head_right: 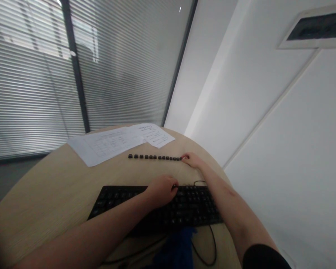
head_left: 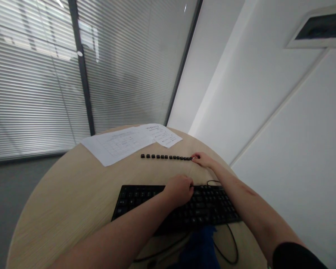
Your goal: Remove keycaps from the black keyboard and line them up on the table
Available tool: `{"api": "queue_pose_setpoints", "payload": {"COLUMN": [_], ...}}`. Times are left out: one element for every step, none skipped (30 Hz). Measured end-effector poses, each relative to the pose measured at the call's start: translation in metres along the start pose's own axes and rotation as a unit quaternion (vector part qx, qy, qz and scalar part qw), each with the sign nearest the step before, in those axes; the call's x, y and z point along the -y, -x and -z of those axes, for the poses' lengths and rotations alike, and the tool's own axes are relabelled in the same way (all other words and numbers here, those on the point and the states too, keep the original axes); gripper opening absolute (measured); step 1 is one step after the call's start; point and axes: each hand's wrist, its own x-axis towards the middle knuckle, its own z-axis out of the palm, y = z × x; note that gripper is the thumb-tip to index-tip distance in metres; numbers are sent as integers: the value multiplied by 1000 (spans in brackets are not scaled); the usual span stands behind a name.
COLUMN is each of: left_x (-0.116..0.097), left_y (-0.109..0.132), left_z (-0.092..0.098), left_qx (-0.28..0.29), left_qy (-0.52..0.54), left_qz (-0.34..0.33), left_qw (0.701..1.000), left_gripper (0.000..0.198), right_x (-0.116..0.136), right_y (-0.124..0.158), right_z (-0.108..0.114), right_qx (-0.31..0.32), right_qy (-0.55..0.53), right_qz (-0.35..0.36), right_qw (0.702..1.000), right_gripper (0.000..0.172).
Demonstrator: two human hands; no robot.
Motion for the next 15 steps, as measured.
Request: {"api": "queue_pose_setpoints", "payload": {"left_x": [0, 1, 1, 1, 1, 1, 1, 1, 0, 0, 0, 0, 0, 0, 0], "left_y": [0, -1, -1, -1, -1, -1, 0, 0, 0, 0, 1, 1, 1, 1, 0], "left_z": [-1, -2, -3, -3, -3, -3, -2, -1, 0, 1, 1, 2, 2, 2, 1], "left_qx": [-3, -5, -7, -9, -10, -11, -10, -9, -6, -3, 0, 3, 5, 7, 8], "left_qy": [0, -2, -4, -7, -9, -11, -13, -14, -15, -14, -14, -13, -12, -11, -11], "left_qz": [-1, -3, -5, -6, -7, -7, -7, -6, -5, -5, -4, -2, -1, 0, 1], "left_qw": [1000, 1000, 1000, 1000, 1000, 1000, 1000, 1000, 1000, 1000, 1000, 1000, 1000, 1000, 1000], "left_gripper": [27, 26, 26, 26, 26, 26, 26, 26, 27, 27, 27, 28, 28, 28, 28], "right_x": [1, 1, 3, 4, 6, 8, 10, 13, 17, 21, 25, 31, 37, 43, 49], "right_y": [1, 2, 3, 4, 4, 5, 6, 7, 9, 12, 17, 24, 33, 44, 57], "right_z": [1, 1, 1, 1, 1, 2, 3, 6, 9, 14, 20, 27, 33, 40, 45], "right_qx": [4, 7, 7, 6, 3, -2, -10, -21, -35, -52, -72, -92, -113, -133, -149], "right_qy": [-2, -4, -5, -6, -7, -9, -11, -13, -16, -18, -22, -26, -32, -43, -55], "right_qz": [1, 2, 2, 1, 0, -1, -2, -2, 0, 3, 7, 13, 18, 23, 26], "right_qw": [1000, 1000, 1000, 1000, 1000, 1000, 1000, 1000, 999, 998, 997, 995, 993, 990, 987], "right_gripper": [30, 29, 28, 28, 29, 31, 34, 37, 39, 39, 36, 33, 32, 36, 43]}}
